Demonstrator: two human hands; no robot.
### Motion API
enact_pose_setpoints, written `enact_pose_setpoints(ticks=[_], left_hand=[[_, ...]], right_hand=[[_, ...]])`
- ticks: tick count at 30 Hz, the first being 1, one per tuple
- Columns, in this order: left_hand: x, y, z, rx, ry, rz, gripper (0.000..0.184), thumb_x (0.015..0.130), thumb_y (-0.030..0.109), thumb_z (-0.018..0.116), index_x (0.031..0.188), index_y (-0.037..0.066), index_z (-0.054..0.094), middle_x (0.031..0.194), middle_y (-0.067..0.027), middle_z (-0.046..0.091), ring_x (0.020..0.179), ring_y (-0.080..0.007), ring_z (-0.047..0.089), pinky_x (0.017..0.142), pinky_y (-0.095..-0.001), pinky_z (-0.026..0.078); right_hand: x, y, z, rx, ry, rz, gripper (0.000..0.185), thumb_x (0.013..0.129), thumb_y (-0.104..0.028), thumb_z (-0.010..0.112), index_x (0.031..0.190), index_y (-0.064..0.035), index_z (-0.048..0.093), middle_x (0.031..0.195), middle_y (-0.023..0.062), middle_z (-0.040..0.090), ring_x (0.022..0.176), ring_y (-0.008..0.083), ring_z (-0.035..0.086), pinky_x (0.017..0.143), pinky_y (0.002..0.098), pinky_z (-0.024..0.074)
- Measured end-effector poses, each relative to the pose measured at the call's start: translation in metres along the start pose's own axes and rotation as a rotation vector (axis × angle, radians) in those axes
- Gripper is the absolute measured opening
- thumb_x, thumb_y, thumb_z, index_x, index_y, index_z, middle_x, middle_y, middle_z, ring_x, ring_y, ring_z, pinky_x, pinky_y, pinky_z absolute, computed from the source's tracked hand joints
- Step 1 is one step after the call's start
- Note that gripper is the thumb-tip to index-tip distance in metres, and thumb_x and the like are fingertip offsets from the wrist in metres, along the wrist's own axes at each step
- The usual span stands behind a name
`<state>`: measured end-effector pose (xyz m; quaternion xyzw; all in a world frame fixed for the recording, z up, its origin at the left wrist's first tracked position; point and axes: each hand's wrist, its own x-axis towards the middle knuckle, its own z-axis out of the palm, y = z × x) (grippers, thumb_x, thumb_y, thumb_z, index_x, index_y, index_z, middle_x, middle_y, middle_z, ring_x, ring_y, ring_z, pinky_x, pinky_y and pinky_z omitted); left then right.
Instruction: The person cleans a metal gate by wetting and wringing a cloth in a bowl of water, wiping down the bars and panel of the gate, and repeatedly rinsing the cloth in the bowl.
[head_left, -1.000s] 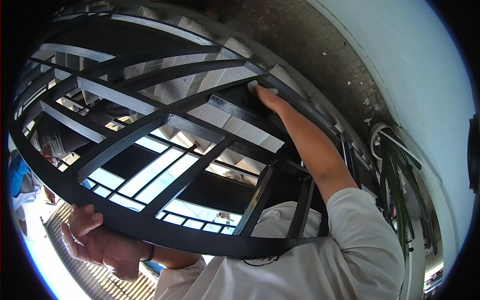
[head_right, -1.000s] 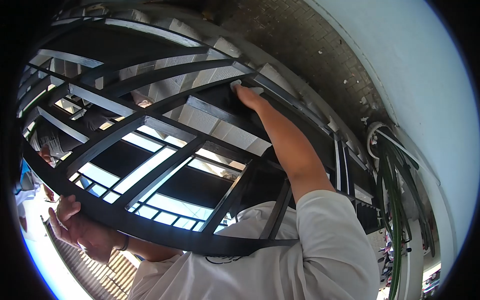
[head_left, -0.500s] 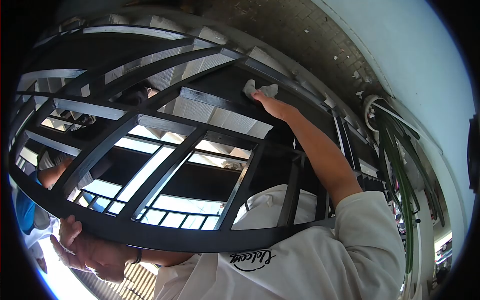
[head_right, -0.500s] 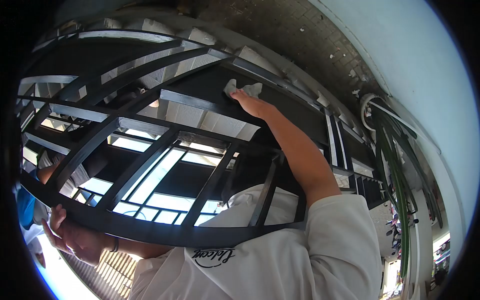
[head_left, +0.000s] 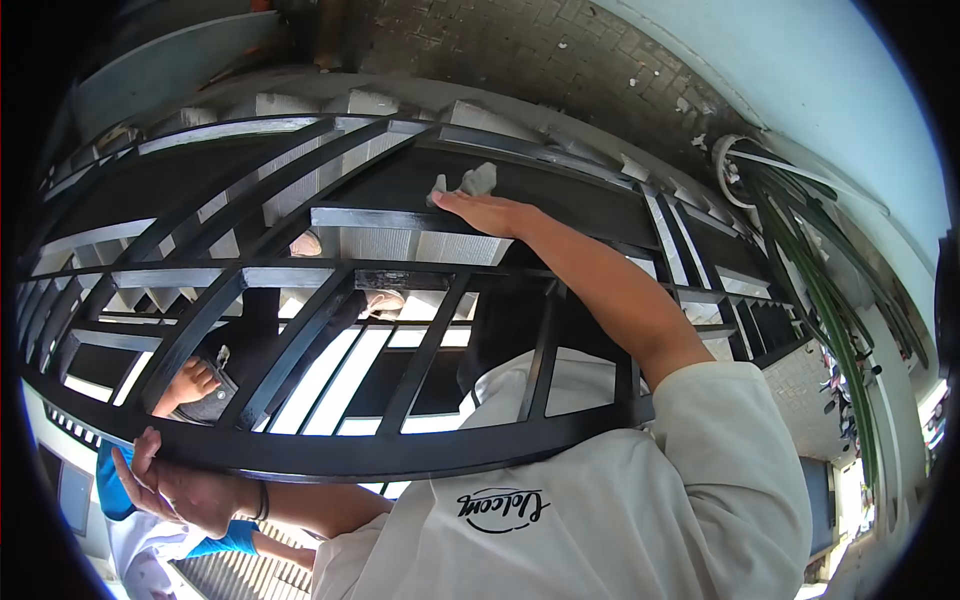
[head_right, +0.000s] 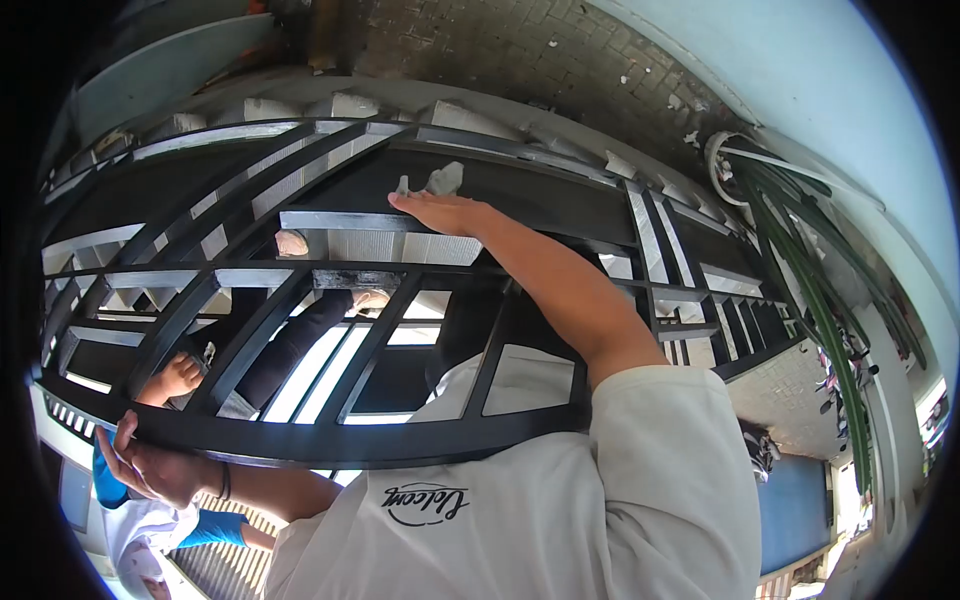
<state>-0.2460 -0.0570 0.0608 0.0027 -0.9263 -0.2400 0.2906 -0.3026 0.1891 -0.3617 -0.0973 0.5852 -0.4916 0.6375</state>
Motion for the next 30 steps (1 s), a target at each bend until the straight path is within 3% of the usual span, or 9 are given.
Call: enact_pose_setpoints(ticks=[2, 8, 10, 14, 16, 23, 25, 27, 30], left_hand=[[-0.001, 0.005, 0.003, 0.085, -0.001, -0.023, 0.064, 0.085, 0.022, 0.044, 0.133, -0.02, 0.039, 0.098, -0.0317, 0.061, 0.094, -0.0341, 0.06, 0.094, -0.0416, 0.039], [-0.006, 0.007, 0.012, 0.085, 0.051, -0.004, 0.062, 0.084, 0.019, 0.043, 0.133, -0.019, 0.039, 0.097, -0.0305, 0.062, 0.094, -0.0336, 0.061, 0.097, -0.0444, 0.041], [-0.005, 0.008, 0.014, 0.07, 0.032, 0.021, 0.062, 0.086, 0.022, 0.051, 0.131, -0.018, 0.04, 0.092, -0.0289, 0.062, 0.09, -0.0329, 0.061, 0.097, -0.0473, 0.041], [-0.005, 0.011, 0.018, 0.121, 0.058, 0.031, 0.063, 0.086, 0.027, 0.054, 0.129, -0.017, 0.044, 0.088, -0.0266, 0.066, 0.088, -0.0316, 0.065, 0.1, -0.0483, 0.038], [-0.006, 0.012, 0.02, 0.154, 0.08, 0.025, 0.063, 0.085, 0.028, 0.055, 0.129, -0.016, 0.045, 0.087, -0.0262, 0.067, 0.088, -0.0317, 0.066, 0.1, -0.0481, 0.037], [-0.003, 0.016, 0.027, 0.06, 0.111, 0.005, 0.063, 0.082, 0.027, 0.061, 0.128, -0.015, 0.047, 0.084, -0.0235, 0.065, 0.081, -0.0277, 0.065, 0.084, -0.0364, 0.047], [-0.002, 0.016, 0.03, 0.029, 0.147, 0.006, 0.062, 0.083, 0.028, 0.062, 0.126, -0.015, 0.048, 0.083, -0.0227, 0.065, 0.08, -0.0269, 0.064, 0.081, -0.0358, 0.047], [-0.002, 0.016, 0.03, 0.03, 0.161, -0.004, 0.061, 0.083, 0.028, 0.062, 0.126, -0.015, 0.049, 0.083, -0.0224, 0.066, 0.08, -0.0262, 0.064, 0.081, -0.0365, 0.048], [-0.003, 0.012, 0.031, -0.007, 0.187, 0.016, 0.059, 0.083, 0.025, 0.064, 0.125, -0.014, 0.049, 0.084, -0.022, 0.066, 0.08, -0.0247, 0.065, 0.083, -0.0373, 0.05]], right_hand=[[-0.006, -0.001, -0.009, 0.011, -0.081, 0.027, 0.094, 0.086, -0.083, 0.015, 0.151, -0.0185, 0.033, 0.157, 0.0198, 0.025, 0.147, 0.0351, 0.02, 0.12, 0.0438, 0.0139], [-0.032, 0.134, -0.036, -0.039, 0.128, 0.123, 0.096, 0.088, -0.08, 0.026, 0.14, -0.0026, 0.049, 0.147, 0.0258, 0.041, 0.139, 0.0383, 0.036, 0.115, 0.0458, 0.0261], [-0.056, 0.108, -0.042, -0.26, 0.17, 0.273, 0.087, 0.09, -0.075, 0.032, 0.128, -0.0028, 0.061, 0.127, 0.0283, 0.058, 0.124, 0.0425, 0.052, 0.106, 0.0456, 0.0389], [-0.025, 0.061, -0.017, -0.537, 0.231, 0.195, 0.078, 0.093, -0.068, 0.034, 0.105, -0.0013, 0.072, 0.105, 0.0286, 0.067, 0.105, 0.0463, 0.061, 0.095, 0.0472, 0.0474], [-0.003, 0.028, -0.004, -0.705, 0.261, -0.052, 0.074, 0.097, -0.062, 0.033, 0.087, -0.0001, 0.073, 0.099, 0.0292, 0.066, 0.097, 0.0476, 0.062, 0.09, 0.0501, 0.048], [0.031, -0.102, 0.007, -0.593, 0.188, -0.081, 0.062, 0.098, -0.053, 0.038, 0.099, 0.0004, 0.069, 0.096, 0.0283, 0.067, 0.095, 0.0456, 0.063, 0.086, 0.0486, 0.0491], [0.049, -0.135, 0.015, -0.349, 0.3, -0.51, 0.045, 0.096, -0.041, 0.05, 0.097, 0.0016, 0.066, 0.089, 0.027, 0.067, 0.089, 0.0446, 0.063, 0.078, 0.0485, 0.0486], [0.05, -0.192, 0.027, -0.364, 0.38, -0.553, 0.028, 0.094, -0.027, 0.059, 0.101, -0.0008, 0.064, 0.067, 0.0126, 0.058, 0.062, 0.0198, 0.05, 0.063, 0.0342, 0.0434], [0.028, -0.254, 0.059, -0.153, 0.33, -0.769, 0.025, 0.095, -0.025, 0.058, 0.099, -0.0004, 0.062, 0.065, 0.0066, 0.054, 0.061, 0.0128, 0.044, 0.059, 0.0324, 0.04]])
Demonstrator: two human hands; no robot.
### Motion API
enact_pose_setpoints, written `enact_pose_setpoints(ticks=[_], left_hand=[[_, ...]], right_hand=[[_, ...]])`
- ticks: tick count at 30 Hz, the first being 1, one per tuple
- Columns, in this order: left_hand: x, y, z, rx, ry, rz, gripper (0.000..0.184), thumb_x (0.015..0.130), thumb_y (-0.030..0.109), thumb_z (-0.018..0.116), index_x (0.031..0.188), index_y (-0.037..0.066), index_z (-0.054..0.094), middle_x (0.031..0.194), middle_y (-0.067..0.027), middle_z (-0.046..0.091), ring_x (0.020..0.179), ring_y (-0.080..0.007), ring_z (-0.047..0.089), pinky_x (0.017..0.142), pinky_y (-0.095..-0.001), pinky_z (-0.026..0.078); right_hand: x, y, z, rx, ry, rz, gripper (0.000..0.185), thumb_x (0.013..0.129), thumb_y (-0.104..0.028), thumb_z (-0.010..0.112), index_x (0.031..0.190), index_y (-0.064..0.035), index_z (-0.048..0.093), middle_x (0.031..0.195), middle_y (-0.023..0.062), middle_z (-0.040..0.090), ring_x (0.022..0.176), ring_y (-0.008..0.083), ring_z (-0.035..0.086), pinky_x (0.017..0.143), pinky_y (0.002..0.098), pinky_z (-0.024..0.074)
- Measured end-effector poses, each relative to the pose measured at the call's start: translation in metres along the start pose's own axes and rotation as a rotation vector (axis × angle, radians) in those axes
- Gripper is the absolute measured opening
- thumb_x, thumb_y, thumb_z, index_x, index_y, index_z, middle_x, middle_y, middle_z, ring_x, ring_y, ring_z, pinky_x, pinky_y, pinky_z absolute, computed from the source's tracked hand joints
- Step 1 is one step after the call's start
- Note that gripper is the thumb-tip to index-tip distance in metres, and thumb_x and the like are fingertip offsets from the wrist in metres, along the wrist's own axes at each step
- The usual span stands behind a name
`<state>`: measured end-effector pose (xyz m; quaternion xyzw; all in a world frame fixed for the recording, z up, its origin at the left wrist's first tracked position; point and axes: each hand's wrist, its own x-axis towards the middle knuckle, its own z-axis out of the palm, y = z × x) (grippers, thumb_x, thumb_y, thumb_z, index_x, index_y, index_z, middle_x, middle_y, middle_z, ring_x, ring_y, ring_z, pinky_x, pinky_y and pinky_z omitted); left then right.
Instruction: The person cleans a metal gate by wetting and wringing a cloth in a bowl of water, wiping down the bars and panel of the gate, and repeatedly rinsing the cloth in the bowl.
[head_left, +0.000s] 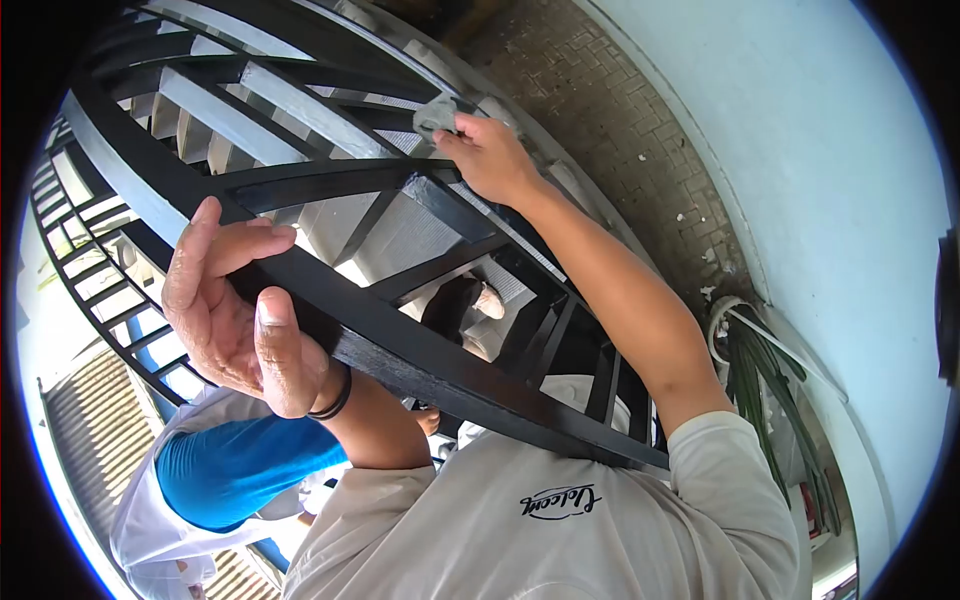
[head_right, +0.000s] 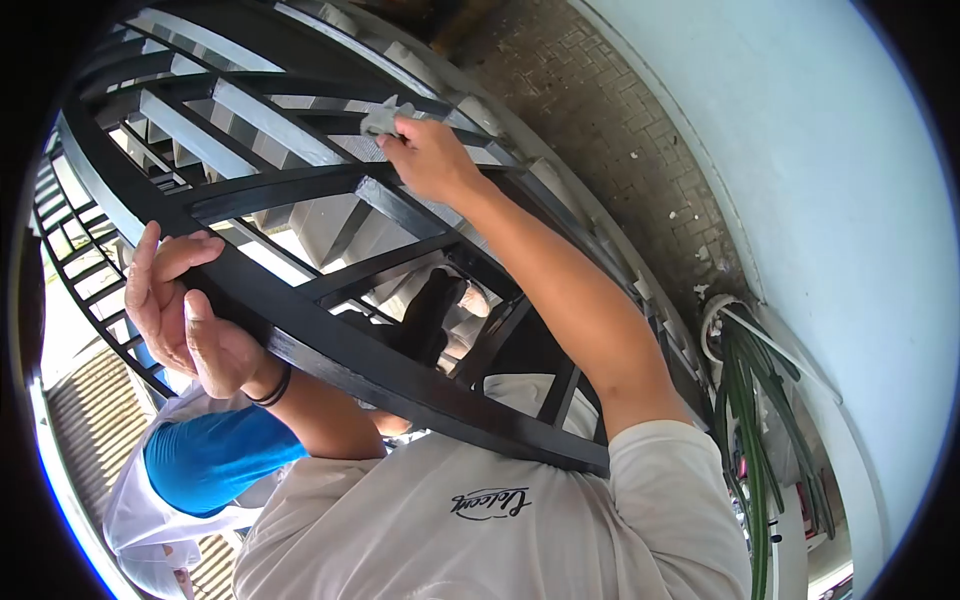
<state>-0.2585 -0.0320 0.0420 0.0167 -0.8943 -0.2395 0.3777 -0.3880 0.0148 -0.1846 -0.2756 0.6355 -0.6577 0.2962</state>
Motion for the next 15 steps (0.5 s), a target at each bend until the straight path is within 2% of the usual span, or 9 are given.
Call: enact_pose_setpoints(ticks=[2, 4, 6, 7, 9, 10, 12, 13, 15], left_hand=[[-0.001, 0.0, 0.002, -0.013, 0.024, 0.002, 0.058, 0.084, 0.025, 0.066, 0.125, -0.013, 0.05, 0.084, -0.0218, 0.067, 0.081, -0.0241, 0.065, 0.083, -0.0373, 0.05], [-0.001, 0.0, 0.005, -0.028, 0.057, 0.005, 0.058, 0.084, 0.025, 0.067, 0.124, -0.013, 0.05, 0.084, -0.0216, 0.067, 0.081, -0.0235, 0.065, 0.083, -0.0374, 0.051], [0.0, 0.0, 0.006, -0.068, 0.084, -0.012, 0.056, 0.085, 0.027, 0.068, 0.122, -0.012, 0.052, 0.084, -0.0202, 0.068, 0.08, -0.0224, 0.066, 0.083, -0.0374, 0.051], [0.0, 0.0, 0.001, 0.037, 0.006, 0.036, 0.05, 0.087, 0.018, 0.055, 0.126, -0.013, 0.05, 0.085, -0.0218, 0.067, 0.085, -0.026, 0.066, 0.087, -0.0401, 0.05], [0.002, -0.001, 0.002, 0.022, 0.024, 0.04, 0.049, 0.088, 0.017, 0.056, 0.126, -0.013, 0.051, 0.085, -0.0212, 0.067, 0.085, -0.0255, 0.066, 0.087, -0.0398, 0.05], [0.002, -0.001, 0.004, 0.007, 0.033, 0.044, 0.048, 0.088, 0.017, 0.056, 0.126, -0.013, 0.051, 0.085, -0.0207, 0.067, 0.085, -0.025, 0.066, 0.087, -0.0396, 0.049], [0.001, 0.0, 0.004, -0.045, 0.052, 0.03, 0.047, 0.089, 0.017, 0.057, 0.125, -0.012, 0.052, 0.084, -0.0194, 0.068, 0.084, -0.0235, 0.066, 0.087, -0.0373, 0.048], [0.002, 0.0, 0.004, -0.038, 0.05, 0.023, 0.046, 0.088, 0.017, 0.058, 0.124, -0.012, 0.053, 0.084, -0.0187, 0.068, 0.084, -0.0227, 0.065, 0.087, -0.036, 0.048], [0.003, 0.003, 0.008, -0.059, 0.075, 0.0, 0.045, 0.086, 0.016, 0.06, 0.122, -0.01, 0.056, 0.084, -0.0165, 0.069, 0.084, -0.0199, 0.064, 0.087, -0.0321, 0.045]], right_hand=[[-0.005, -0.024, 0.016, 0.173, -0.011, -0.08, 0.029, 0.093, -0.023, 0.058, 0.08, 0.0033, 0.056, 0.069, 0.0222, 0.056, 0.059, 0.0371, 0.05, 0.057, 0.0406, 0.0414], [-0.027, -0.024, 0.021, 0.114, -0.067, -0.055, 0.028, 0.092, -0.021, 0.059, 0.079, 0.0032, 0.056, 0.067, 0.0225, 0.054, 0.056, 0.0348, 0.046, 0.055, 0.0398, 0.0402], [-0.051, -0.019, 0.01, 0.029, 0.005, -0.199, 0.026, 0.093, -0.02, 0.06, 0.08, 0.0029, 0.057, 0.064, 0.0203, 0.054, 0.054, 0.0263, 0.043, 0.055, 0.0382, 0.0398], [-0.059, -0.015, 0.0, 0.02, 0.005, -0.205, 0.026, 0.093, -0.02, 0.06, 0.08, 0.0029, 0.057, 0.064, 0.0203, 0.054, 0.054, 0.0263, 0.043, 0.055, 0.0382, 0.0398], [-0.077, -0.004, -0.025, 0.02, -0.058, 0.098, 0.024, 0.093, -0.019, 0.059, 0.081, 0.0021, 0.061, 0.062, 0.0149, 0.059, 0.053, 0.0195, 0.048, 0.055, 0.0377, 0.0398], [-0.075, 0.001, -0.038, 0.086, -0.081, 0.285, 0.022, 0.096, -0.017, 0.055, 0.097, 0.0021, 0.065, 0.082, 0.0112, 0.07, 0.072, 0.0159, 0.064, 0.068, 0.0343, 0.0494], [-0.094, -0.018, -0.077, 1.042, 0.12, 0.275, 0.03, 0.098, -0.017, 0.05, 0.117, 0.0043, 0.059, 0.112, 0.0148, 0.068, 0.104, 0.0229, 0.067, 0.092, 0.0365, 0.0518], [-0.099, -0.024, -0.089, 1.031, 0.133, 0.262, 0.03, 0.098, -0.017, 0.05, 0.117, 0.0043, 0.059, 0.112, 0.0148, 0.068, 0.104, 0.0229, 0.067, 0.092, 0.0365, 0.0518], [-0.103, -0.038, -0.11, 1.203, 0.155, 0.188, 0.038, 0.1, -0.02, 0.046, 0.128, 0.0063, 0.048, 0.13, 0.0198, 0.057, 0.122, 0.0289, 0.057, 0.107, 0.0428, 0.0451]])
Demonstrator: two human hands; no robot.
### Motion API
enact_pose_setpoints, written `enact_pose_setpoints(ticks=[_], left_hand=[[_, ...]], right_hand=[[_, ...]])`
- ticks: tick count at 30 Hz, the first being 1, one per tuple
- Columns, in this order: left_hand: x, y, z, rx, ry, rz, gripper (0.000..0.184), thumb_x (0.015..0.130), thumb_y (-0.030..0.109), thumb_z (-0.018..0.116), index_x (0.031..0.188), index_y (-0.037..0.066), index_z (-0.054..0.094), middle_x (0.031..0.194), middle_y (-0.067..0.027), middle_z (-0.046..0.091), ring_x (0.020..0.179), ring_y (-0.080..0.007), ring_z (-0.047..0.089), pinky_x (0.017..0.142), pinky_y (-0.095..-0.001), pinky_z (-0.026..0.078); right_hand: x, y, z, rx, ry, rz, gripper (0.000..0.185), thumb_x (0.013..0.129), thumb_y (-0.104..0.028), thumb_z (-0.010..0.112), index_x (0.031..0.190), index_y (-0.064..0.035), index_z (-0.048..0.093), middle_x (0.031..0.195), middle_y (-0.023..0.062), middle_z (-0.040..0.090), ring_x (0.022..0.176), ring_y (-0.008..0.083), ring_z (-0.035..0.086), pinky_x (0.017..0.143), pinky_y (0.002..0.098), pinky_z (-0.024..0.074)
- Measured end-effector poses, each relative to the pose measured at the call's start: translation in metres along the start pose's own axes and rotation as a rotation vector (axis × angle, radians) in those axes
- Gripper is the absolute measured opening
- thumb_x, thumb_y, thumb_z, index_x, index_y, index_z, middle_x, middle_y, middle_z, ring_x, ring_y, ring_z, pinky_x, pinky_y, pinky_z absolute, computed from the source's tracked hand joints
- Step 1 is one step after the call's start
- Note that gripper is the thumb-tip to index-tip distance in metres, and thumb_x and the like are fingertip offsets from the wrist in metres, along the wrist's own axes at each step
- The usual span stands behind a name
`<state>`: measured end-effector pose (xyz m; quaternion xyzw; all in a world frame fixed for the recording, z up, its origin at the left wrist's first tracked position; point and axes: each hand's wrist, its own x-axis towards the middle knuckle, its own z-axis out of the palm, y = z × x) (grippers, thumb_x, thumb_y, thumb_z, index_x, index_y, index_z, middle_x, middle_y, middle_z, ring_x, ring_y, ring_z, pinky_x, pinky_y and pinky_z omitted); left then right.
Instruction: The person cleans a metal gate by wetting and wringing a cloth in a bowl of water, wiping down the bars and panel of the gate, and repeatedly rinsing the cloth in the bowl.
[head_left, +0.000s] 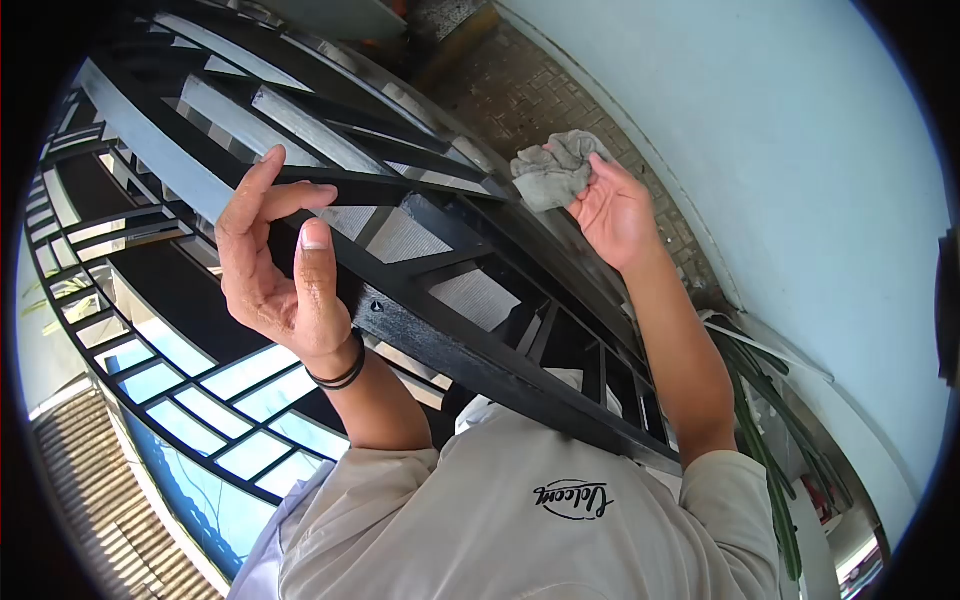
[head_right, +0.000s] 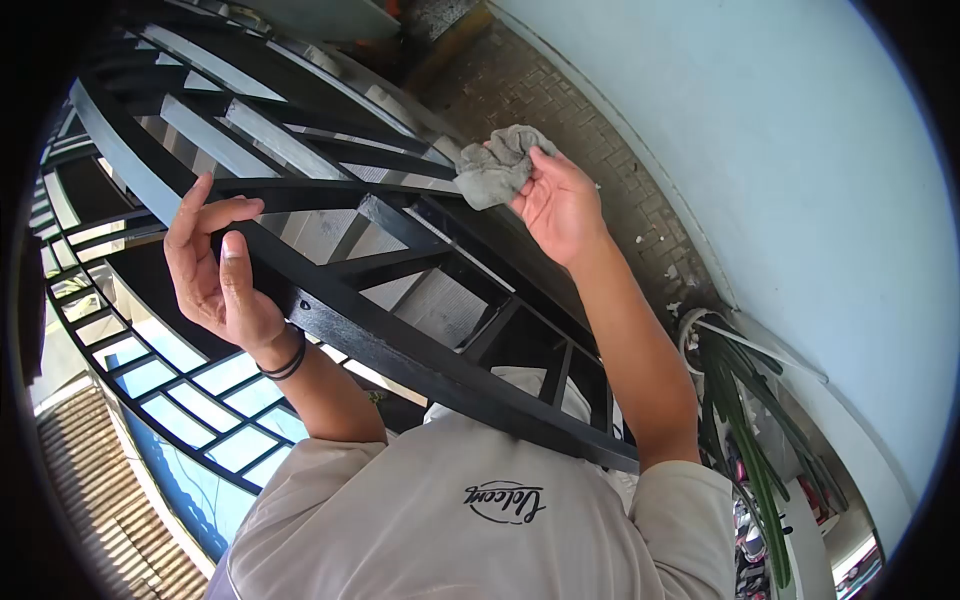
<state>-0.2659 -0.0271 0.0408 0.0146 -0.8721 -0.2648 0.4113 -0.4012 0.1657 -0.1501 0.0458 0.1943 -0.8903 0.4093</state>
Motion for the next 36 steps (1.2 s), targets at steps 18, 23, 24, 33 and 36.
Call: enact_pose_setpoints(ticks=[18, 23, 24, 33, 36], left_hand=[[-0.001, 0.054, 0.02, -0.576, -0.452, -0.315, 0.022, 0.069, -0.008, 0.064, 0.089, 0.0, 0.061, 0.091, -0.0108, 0.061, 0.075, -0.0252, 0.06, 0.073, -0.0316, 0.047], [0.003, 0.064, 0.02, -0.25, -0.446, -0.082, 0.025, 0.068, -0.01, 0.059, 0.089, 0.001, 0.061, 0.086, -0.0103, 0.055, 0.069, -0.0234, 0.057, 0.063, -0.0311, 0.047], [0.002, 0.069, 0.022, -0.205, -0.493, -0.09, 0.025, 0.067, -0.01, 0.059, 0.089, 0.002, 0.061, 0.087, -0.0106, 0.054, 0.07, -0.0243, 0.057, 0.063, -0.0334, 0.047], [0.008, 0.062, 0.016, -0.094, -0.512, -0.1, 0.054, 0.071, 0.006, 0.068, 0.121, -0.002, 0.048, 0.122, -0.019, 0.058, 0.104, -0.0317, 0.06, 0.085, -0.0375, 0.046], [0.015, 0.036, -0.025, 0.322, -0.15, -0.044, 0.063, 0.077, 0.023, 0.071, 0.129, 0.0, 0.043, 0.135, -0.0179, 0.051, 0.125, -0.0297, 0.045, 0.104, -0.0452, 0.029]], right_hand=[[-0.083, -0.06, 0.096, -0.26, -0.318, -0.279, 0.044, 0.087, -0.001, 0.056, 0.13, 0.0053, 0.05, 0.123, 0.0192, 0.061, 0.126, 0.0309, 0.053, 0.106, 0.0466, 0.0404], [-0.094, -0.045, 0.054, -0.646, 0.25, -0.081, 0.058, 0.083, -0.007, 0.064, 0.137, -0.0024, 0.044, 0.136, 0.0142, 0.052, 0.131, 0.0305, 0.046, 0.11, 0.0431, 0.0333], [-0.1, -0.037, 0.064, -0.968, 0.213, -0.278, 0.064, 0.083, -0.009, 0.066, 0.14, -0.0026, 0.04, 0.14, 0.0152, 0.047, 0.133, 0.0306, 0.045, 0.11, 0.0428, 0.0323], [-0.073, 0.035, 0.085, -0.86, 0.008, -0.384, 0.041, 0.092, -0.004, 0.06, 0.129, 0.0024, 0.044, 0.107, 0.0117, 0.066, 0.095, 0.0157, 0.063, 0.085, 0.0278, 0.0479], [-0.018, 0.029, 0.045, -0.996, 0.265, -0.284, 0.013, 0.094, -0.008, 0.061, 0.1, 0.0026, 0.059, 0.092, 0.005, 0.066, 0.08, 0.0078, 0.057, 0.073, 0.0247, 0.0461]])
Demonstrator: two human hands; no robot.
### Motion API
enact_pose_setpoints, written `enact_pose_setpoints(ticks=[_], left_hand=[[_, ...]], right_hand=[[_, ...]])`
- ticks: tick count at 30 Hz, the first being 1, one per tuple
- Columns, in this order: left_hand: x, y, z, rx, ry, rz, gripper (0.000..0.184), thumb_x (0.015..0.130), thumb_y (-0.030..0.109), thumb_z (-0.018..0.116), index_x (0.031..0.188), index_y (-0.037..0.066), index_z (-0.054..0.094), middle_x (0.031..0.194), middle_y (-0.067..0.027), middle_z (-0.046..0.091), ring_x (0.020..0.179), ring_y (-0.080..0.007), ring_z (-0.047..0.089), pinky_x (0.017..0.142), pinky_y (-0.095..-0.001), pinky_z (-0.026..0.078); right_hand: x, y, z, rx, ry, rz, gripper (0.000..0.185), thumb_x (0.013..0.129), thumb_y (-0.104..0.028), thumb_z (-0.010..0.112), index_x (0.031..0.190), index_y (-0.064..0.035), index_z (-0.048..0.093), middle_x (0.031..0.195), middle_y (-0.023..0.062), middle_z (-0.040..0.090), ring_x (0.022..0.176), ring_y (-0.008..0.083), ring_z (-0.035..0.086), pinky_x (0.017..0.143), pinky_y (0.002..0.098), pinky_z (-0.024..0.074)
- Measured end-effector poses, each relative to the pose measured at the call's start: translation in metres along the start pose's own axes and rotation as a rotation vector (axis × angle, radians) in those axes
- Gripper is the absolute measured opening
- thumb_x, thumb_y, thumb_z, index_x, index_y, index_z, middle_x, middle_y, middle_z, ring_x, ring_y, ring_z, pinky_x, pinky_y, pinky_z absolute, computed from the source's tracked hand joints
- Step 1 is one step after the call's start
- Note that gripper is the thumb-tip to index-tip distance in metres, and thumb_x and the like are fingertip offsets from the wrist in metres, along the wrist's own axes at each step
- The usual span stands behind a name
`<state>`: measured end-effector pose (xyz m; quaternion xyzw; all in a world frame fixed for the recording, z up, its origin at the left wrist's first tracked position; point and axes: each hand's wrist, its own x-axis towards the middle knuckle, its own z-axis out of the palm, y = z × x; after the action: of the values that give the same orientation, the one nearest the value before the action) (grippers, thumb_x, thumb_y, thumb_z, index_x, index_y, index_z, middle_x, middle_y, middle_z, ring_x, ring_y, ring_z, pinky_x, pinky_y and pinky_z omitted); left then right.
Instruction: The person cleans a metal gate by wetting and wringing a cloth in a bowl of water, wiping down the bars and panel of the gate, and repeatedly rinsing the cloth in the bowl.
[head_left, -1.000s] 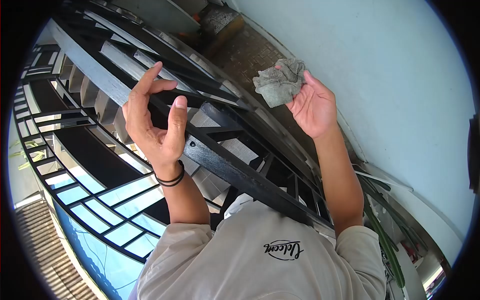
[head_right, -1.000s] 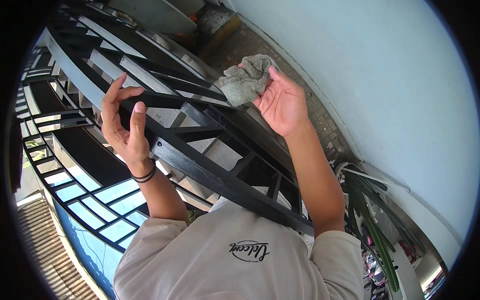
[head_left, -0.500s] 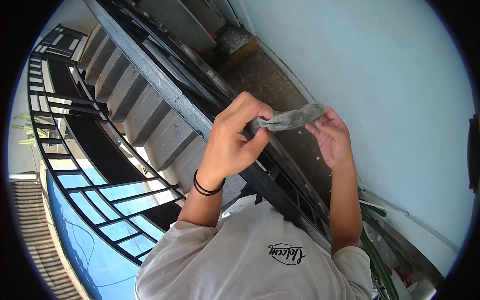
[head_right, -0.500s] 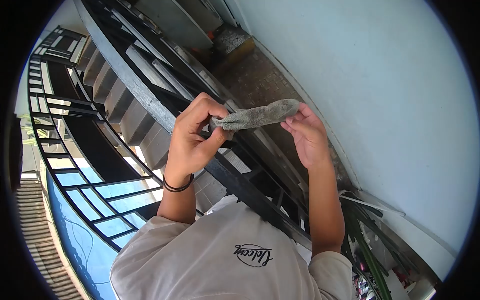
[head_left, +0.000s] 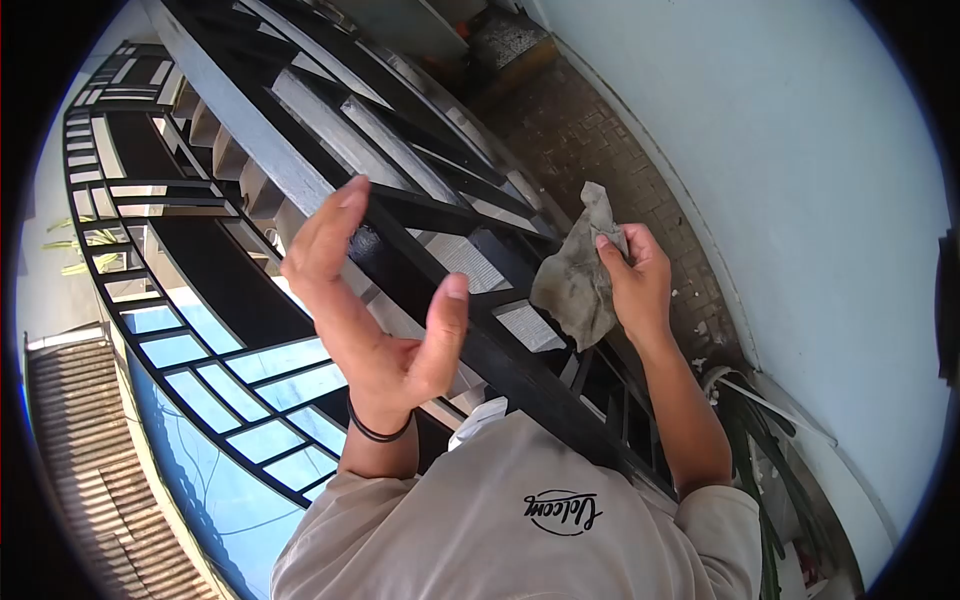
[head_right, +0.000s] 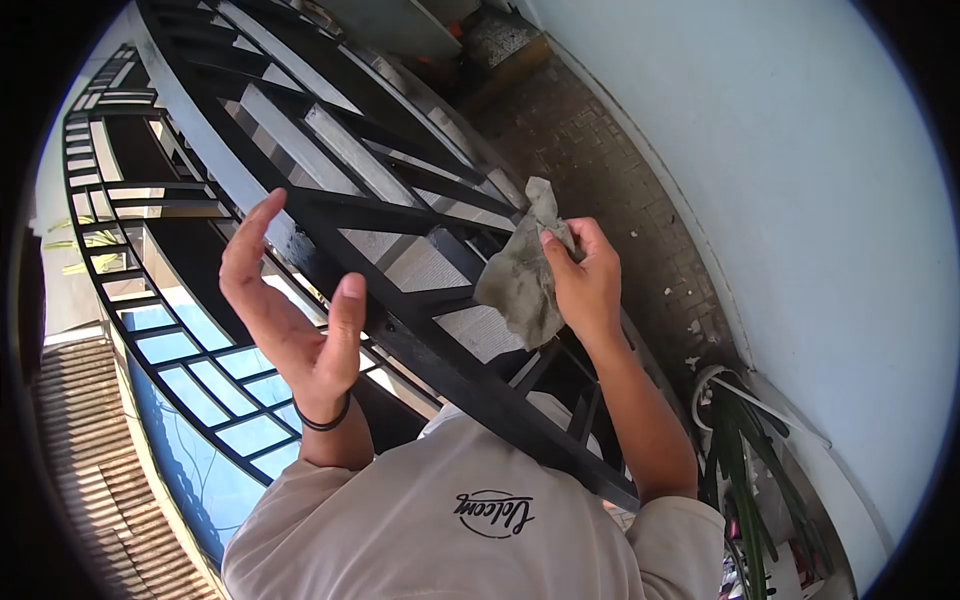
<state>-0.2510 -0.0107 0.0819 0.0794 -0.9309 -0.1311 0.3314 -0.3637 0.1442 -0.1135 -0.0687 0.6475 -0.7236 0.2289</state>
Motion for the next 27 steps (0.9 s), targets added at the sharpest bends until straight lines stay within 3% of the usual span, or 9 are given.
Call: enact_pose_setpoints(ticks=[3, 5, 9, 12, 15, 17, 23, 25, 27], left_hand=[[0.0, -0.043, 0.008, 0.009, 0.308, -0.173, 0.07, 0.085, 0.027, 0.066, 0.139, -0.001, 0.033, 0.143, -0.0164, 0.034, 0.132, -0.0261, 0.033, 0.108, -0.0437, 0.023], [0.011, -0.045, 0.033, -0.215, 0.405, -0.269, 0.068, 0.088, 0.026, 0.065, 0.14, 0.0, 0.029, 0.147, -0.0156, 0.026, 0.137, -0.0269, 0.027, 0.112, -0.0458, 0.017], [0.014, -0.051, 0.03, -0.059, 0.295, -0.22, 0.067, 0.09, 0.014, 0.064, 0.14, -0.004, 0.023, 0.148, -0.0188, 0.026, 0.137, -0.0282, 0.028, 0.114, -0.0431, 0.017], [0.011, -0.053, 0.032, -0.06, 0.326, -0.194, 0.058, 0.092, 0.005, 0.059, 0.142, 0.003, 0.03, 0.148, -0.0185, 0.037, 0.137, -0.0252, 0.034, 0.114, -0.0379, 0.026], [0.011, -0.054, 0.032, -0.086, 0.328, -0.182, 0.057, 0.092, 0.004, 0.058, 0.142, 0.003, 0.031, 0.148, -0.0191, 0.039, 0.136, -0.0243, 0.038, 0.111, -0.0355, 0.03], [0.01, -0.056, 0.029, -0.041, 0.295, -0.161, 0.056, 0.091, 0.003, 0.059, 0.141, 0.003, 0.032, 0.147, -0.0182, 0.04, 0.134, -0.0233, 0.04, 0.109, -0.0339, 0.033], [0.011, -0.052, 0.033, -0.117, 0.333, -0.219, 0.055, 0.09, 0.004, 0.059, 0.14, 0.004, 0.036, 0.145, -0.0162, 0.044, 0.133, -0.0227, 0.042, 0.107, -0.0321, 0.035], [0.01, -0.056, 0.032, -0.085, 0.326, -0.188, 0.055, 0.09, 0.004, 0.06, 0.139, 0.004, 0.037, 0.144, -0.0161, 0.044, 0.132, -0.0223, 0.042, 0.107, -0.0318, 0.035], [0.009, -0.059, 0.03, -0.045, 0.315, -0.162, 0.055, 0.089, 0.004, 0.06, 0.139, 0.005, 0.038, 0.144, -0.016, 0.045, 0.132, -0.0219, 0.042, 0.107, -0.0314, 0.035]], right_hand=[[0.05, 0.051, 0.017, 0.155, 0.052, 0.232, 0.014, 0.095, -0.012, 0.061, 0.097, 0.0016, 0.062, 0.083, 0.0031, 0.063, 0.074, 0.0079, 0.054, 0.069, 0.0243, 0.0433], [0.066, 0.04, 0.06, 0.297, 0.049, 0.147, 0.017, 0.095, -0.013, 0.061, 0.101, 0.0018, 0.062, 0.081, 0.0019, 0.062, 0.071, 0.0076, 0.051, 0.066, 0.0253, 0.0422], [0.106, -0.017, 0.148, 0.173, -0.427, -0.146, 0.026, 0.098, -0.017, 0.056, 0.116, -0.0002, 0.062, 0.085, 0.0002, 0.062, 0.073, 0.0062, 0.05, 0.068, 0.0228, 0.0415], [0.119, 0.004, 0.19, 0.131, -0.492, -0.333, 0.029, 0.097, -0.02, 0.056, 0.117, -0.0009, 0.062, 0.078, 0.006, 0.061, 0.07, 0.0076, 0.05, 0.067, 0.0252, 0.0423], [0.131, 0.023, 0.181, -0.031, -0.536, -0.237, 0.028, 0.095, -0.022, 0.056, 0.115, -0.0045, 0.064, 0.079, 0.0141, 0.063, 0.07, 0.0144, 0.057, 0.068, 0.0295, 0.0444], [0.143, 0.066, 0.174, -0.21, -0.547, -0.168, 0.034, 0.094, -0.027, 0.052, 0.12, -0.0071, 0.063, 0.095, 0.0234, 0.066, 0.09, 0.0412, 0.064, 0.077, 0.0428, 0.0491], [0.176, 0.17, 0.157, -0.538, -0.578, -0.085, 0.036, 0.094, -0.031, 0.054, 0.12, -0.0081, 0.064, 0.096, 0.0205, 0.068, 0.093, 0.0404, 0.064, 0.077, 0.0454, 0.0482], [0.167, 0.142, 0.164, -0.289, -0.571, 0.069, 0.036, 0.095, -0.027, 0.054, 0.126, -0.0106, 0.062, 0.099, 0.0192, 0.069, 0.094, 0.0341, 0.067, 0.079, 0.0404, 0.0484], [0.156, 0.113, 0.178, -0.15, -0.554, -0.043, 0.037, 0.095, -0.025, 0.054, 0.128, -0.0104, 0.06, 0.1, 0.0196, 0.069, 0.092, 0.0306, 0.067, 0.08, 0.0379, 0.0483]])
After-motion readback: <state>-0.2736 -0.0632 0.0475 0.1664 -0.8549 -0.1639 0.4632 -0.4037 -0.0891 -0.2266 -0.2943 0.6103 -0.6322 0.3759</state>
